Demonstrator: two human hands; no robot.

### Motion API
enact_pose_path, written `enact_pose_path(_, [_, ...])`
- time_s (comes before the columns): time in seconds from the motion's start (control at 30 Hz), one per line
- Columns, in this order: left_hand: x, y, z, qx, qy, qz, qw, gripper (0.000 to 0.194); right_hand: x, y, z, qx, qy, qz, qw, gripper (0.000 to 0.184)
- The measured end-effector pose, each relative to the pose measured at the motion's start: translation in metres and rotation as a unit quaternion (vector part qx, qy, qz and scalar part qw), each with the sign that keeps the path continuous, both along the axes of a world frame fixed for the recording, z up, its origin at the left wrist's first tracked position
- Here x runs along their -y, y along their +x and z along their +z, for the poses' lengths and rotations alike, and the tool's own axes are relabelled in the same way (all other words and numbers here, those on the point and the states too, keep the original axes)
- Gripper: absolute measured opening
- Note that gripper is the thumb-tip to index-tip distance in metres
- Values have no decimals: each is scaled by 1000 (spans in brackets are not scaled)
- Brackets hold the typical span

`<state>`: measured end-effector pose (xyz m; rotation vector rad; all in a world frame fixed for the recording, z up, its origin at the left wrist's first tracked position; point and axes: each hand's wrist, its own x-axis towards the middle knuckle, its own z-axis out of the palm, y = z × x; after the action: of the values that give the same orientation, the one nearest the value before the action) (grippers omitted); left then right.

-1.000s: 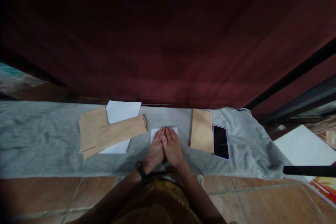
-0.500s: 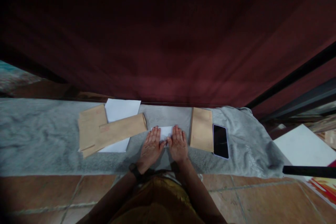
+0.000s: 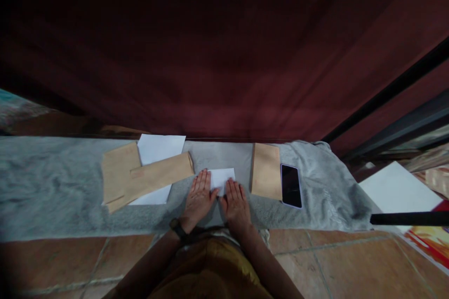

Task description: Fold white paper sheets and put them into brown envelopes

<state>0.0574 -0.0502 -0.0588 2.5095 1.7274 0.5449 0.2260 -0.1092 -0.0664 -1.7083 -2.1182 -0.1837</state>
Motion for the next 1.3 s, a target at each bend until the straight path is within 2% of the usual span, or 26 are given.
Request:
enact_pose_path(0.1, [-1,9,2,6,3,-25,1000,61,6,0,1,20,-5,7,1000,57])
enact_pose_path(0.23, [-4,33,11,4,-38,-167,985,57,5,-1,-2,44,0,10,999,53])
enact_pose_path(0.33, [-12,45,17,11,-65,-218,974,58,7,-1,-2,69,-5,29,997,51])
enact_pose_path(0.5, [-30,48,16,17,-76,-229,970,55,15,3,5,47,-27,52,997,44])
enact_pose_path(0.67, [-38,49,11,-3,-63,-225,972,56,26,13,10,-7,-42,63,997,50])
enact_pose_path(0.97, [-41,48,9,-10,-35,-241,970,58,34,21,13,-21,-75,85,993,50])
enact_pose_path(1.17, [-36,34,10,-20,-28,-299,954,55,35,26,13,-36,-75,102,991,53])
enact_pose_path(1.3, [-29,24,10,-30,-25,-306,951,55,36,32,12,-64,-89,118,987,56])
